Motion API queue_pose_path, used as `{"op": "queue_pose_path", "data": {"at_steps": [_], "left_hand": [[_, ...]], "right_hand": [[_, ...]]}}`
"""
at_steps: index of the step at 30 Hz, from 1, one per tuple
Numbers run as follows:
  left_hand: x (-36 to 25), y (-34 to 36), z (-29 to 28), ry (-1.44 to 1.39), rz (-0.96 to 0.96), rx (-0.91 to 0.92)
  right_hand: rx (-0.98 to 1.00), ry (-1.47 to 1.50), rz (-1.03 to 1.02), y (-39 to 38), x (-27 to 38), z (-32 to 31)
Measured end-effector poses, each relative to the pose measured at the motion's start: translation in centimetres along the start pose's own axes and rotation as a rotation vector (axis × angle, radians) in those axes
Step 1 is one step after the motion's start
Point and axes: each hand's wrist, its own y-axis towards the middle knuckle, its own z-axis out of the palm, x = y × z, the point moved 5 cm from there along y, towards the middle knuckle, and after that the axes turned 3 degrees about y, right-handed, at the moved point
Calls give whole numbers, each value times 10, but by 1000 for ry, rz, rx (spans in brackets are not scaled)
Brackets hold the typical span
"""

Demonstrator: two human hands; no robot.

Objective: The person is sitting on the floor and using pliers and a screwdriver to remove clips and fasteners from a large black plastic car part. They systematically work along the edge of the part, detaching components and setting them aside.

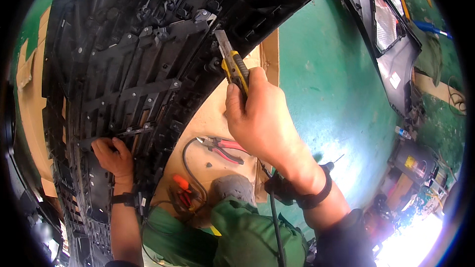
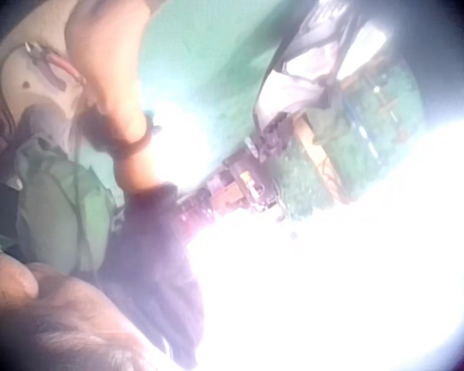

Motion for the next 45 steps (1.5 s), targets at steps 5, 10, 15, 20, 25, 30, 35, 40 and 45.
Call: {"op": "queue_pose_path", "data": {"at_steps": [5, 10, 15, 20, 25, 30, 35, 40, 45], "left_hand": [[3, 0, 2, -32, -40, 36], [-103, 46, -35, -501, 58, 181], [-288, 93, -47, -1201, 586, 138], [-300, 100, -23, -1270, 668, 248], [-288, 104, -16, -1371, 518, 96], [-291, 113, -12, -1365, 438, -7], [-306, 120, -14, -1294, 450, 64], [-314, 124, -19, -1267, 443, 1], [-316, 127, -31, -1128, 510, 126]], "right_hand": [[62, -18, 9, 7, -4, -7], [78, -46, -4, 10, -3, -5], [-62, -116, -84, 3, 9, -15], [-57, -144, -212, 5, 9, 0], [-69, -191, -276, 4, 14, 1], [-53, -206, -331, 6, 14, 6], [-45, -225, -403, 5, 16, 9], [-32, -253, -524, 6, 19, 7], [-10, -279, -666, 5, 23, 9]]}}
